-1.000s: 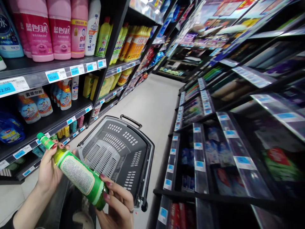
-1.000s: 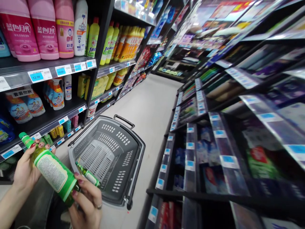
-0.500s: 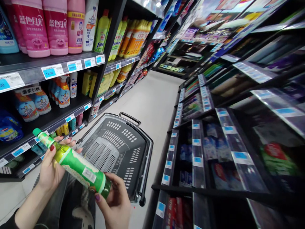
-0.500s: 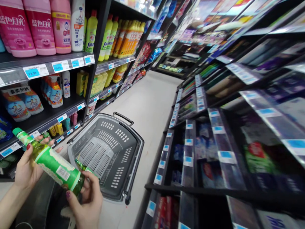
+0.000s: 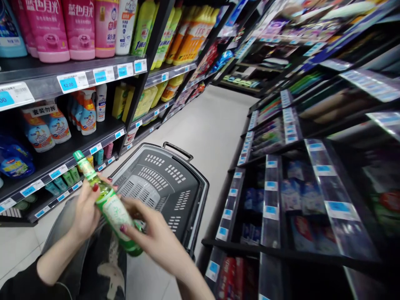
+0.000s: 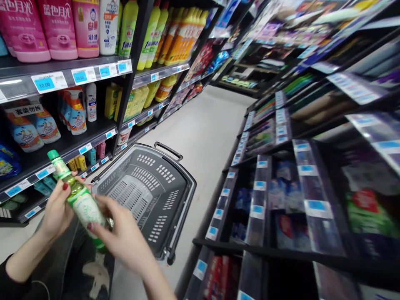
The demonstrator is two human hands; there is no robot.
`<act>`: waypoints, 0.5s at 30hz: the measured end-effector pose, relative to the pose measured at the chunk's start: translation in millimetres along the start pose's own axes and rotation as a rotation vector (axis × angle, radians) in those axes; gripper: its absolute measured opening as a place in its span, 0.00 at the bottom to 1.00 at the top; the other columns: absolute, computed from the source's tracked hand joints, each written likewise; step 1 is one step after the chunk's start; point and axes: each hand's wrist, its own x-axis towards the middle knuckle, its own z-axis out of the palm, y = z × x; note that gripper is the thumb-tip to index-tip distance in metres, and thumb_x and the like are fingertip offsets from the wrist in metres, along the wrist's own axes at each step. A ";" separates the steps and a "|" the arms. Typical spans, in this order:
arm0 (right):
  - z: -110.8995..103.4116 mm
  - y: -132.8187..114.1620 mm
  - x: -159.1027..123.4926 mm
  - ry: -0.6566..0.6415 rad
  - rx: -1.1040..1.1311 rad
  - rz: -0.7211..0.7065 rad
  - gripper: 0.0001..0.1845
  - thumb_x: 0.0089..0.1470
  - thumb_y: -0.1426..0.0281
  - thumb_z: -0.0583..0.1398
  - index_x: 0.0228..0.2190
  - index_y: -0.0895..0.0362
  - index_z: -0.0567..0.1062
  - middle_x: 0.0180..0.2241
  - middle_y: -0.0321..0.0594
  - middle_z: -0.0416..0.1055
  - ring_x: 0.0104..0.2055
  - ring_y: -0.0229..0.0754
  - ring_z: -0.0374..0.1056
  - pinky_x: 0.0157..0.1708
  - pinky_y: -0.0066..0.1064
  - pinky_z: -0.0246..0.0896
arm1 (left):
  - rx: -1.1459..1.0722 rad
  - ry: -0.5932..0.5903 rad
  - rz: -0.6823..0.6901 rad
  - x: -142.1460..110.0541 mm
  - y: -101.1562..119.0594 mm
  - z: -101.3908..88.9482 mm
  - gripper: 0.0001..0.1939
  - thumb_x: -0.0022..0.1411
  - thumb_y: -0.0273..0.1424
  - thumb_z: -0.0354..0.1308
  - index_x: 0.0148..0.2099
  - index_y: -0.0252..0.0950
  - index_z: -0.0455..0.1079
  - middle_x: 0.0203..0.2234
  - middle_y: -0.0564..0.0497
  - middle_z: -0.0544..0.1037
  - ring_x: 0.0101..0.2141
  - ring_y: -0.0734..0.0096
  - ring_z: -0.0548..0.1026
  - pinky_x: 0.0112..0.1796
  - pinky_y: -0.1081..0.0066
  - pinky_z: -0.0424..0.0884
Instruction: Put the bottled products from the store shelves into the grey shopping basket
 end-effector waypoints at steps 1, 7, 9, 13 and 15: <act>-11.2 -2.9 12.8 -0.036 -0.043 -0.023 0.19 0.49 0.71 0.62 0.45 0.58 0.69 0.40 0.39 0.72 0.40 0.43 0.67 0.41 0.34 0.62 | 0.010 -0.035 0.011 5.1 -8.5 3.7 0.15 0.53 0.33 0.63 0.43 0.38 0.67 0.36 0.50 0.75 0.40 0.61 0.75 0.46 0.57 0.71; -48.1 48.3 76.4 -0.281 -0.393 0.009 0.25 0.50 0.69 0.63 0.49 0.59 0.65 0.34 0.36 0.70 0.35 0.40 0.65 0.39 0.32 0.61 | 0.470 -0.176 0.014 40.8 -26.8 -0.4 0.23 0.54 0.36 0.62 0.52 0.41 0.66 0.55 0.45 0.67 0.58 0.60 0.61 0.58 0.59 0.54; -46.9 98.0 84.8 -0.300 -0.451 0.095 0.24 0.48 0.69 0.65 0.45 0.62 0.66 0.34 0.39 0.69 0.35 0.41 0.64 0.38 0.33 0.61 | 0.771 -0.170 -0.004 41.0 -9.9 -27.2 0.28 0.50 0.35 0.65 0.54 0.41 0.68 0.57 0.45 0.66 0.60 0.60 0.57 0.60 0.63 0.49; -30.7 215.5 90.2 -0.449 -0.542 0.300 0.21 0.47 0.70 0.65 0.43 0.63 0.68 0.35 0.41 0.69 0.37 0.41 0.66 0.41 0.38 0.63 | 1.033 0.072 -0.089 16.3 31.3 -122.0 0.19 0.48 0.46 0.62 0.39 0.39 0.78 0.40 0.43 0.78 0.42 0.57 0.74 0.48 0.67 0.68; -20.1 266.0 92.1 -0.508 -0.559 0.373 0.19 0.52 0.69 0.63 0.45 0.62 0.68 0.39 0.42 0.68 0.41 0.43 0.67 0.43 0.40 0.64 | 1.040 0.358 -0.088 -1.3 44.2 -175.0 0.21 0.42 0.50 0.63 0.33 0.40 0.77 0.34 0.45 0.79 0.36 0.54 0.76 0.45 0.62 0.71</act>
